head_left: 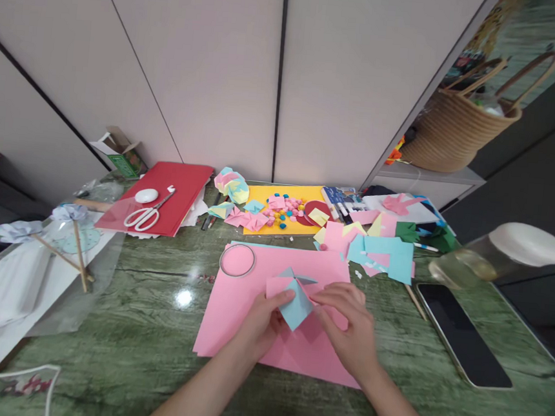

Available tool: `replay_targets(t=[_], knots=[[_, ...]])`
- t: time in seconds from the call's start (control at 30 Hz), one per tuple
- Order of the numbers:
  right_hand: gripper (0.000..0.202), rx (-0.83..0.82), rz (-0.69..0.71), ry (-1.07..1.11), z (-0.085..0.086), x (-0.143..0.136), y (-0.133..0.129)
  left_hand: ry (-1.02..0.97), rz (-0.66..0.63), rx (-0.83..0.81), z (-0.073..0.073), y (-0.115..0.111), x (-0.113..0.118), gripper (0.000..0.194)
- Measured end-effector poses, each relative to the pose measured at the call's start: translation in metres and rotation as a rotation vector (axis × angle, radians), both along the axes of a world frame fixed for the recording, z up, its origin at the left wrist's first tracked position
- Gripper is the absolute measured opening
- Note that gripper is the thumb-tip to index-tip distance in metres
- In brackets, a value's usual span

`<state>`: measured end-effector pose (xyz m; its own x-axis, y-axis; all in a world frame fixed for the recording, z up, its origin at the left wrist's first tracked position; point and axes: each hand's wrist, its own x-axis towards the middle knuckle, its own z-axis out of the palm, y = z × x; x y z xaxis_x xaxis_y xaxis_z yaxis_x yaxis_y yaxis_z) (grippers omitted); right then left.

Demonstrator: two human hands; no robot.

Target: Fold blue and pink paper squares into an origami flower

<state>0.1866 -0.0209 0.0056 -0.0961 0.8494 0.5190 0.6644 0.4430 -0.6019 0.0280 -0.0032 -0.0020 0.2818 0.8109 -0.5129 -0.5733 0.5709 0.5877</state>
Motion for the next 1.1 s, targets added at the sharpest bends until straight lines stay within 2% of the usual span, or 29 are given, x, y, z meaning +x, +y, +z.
replay_targets(t=[0.1, 0.17, 0.3, 0.4, 0.53, 0.7, 0.9, 1.1], knots=[[0.008, 0.078, -0.077, -0.003, -0.003, -0.001, -0.001, -0.044, -0.034, -0.008, 0.001, 0.001, -0.001, 0.030], [0.008, 0.133, -0.154, 0.011, -0.006, -0.001, -0.001, -0.098, 0.003, -0.013, 0.001, -0.001, 0.002, 0.024], [0.011, 0.190, -0.229, 0.013, -0.008, -0.002, -0.001, -0.128, 0.087, 0.145, 0.002, -0.011, 0.014, 0.022], [0.012, 0.223, -0.210, -0.001, -0.007, -0.007, -0.003, 0.036, 0.077, 0.251, 0.001, -0.022, 0.023, 0.032], [0.013, 0.251, -0.142, -0.028, -0.006, -0.018, -0.006, 0.267, 0.201, 0.266, -0.002, -0.029, 0.026, 0.034], [0.015, 0.239, -0.082, -0.026, -0.010, -0.024, -0.008, 0.367, 0.271, 0.245, -0.005, -0.026, 0.024, 0.025], [0.019, 0.201, -0.079, -0.006, -0.017, -0.022, -0.008, 0.509, 0.235, 0.267, -0.007, -0.019, 0.020, 0.026], [0.023, 0.174, -0.083, 0.020, -0.021, -0.020, -0.008, 0.565, 0.229, 0.288, -0.004, -0.016, 0.017, 0.026]])
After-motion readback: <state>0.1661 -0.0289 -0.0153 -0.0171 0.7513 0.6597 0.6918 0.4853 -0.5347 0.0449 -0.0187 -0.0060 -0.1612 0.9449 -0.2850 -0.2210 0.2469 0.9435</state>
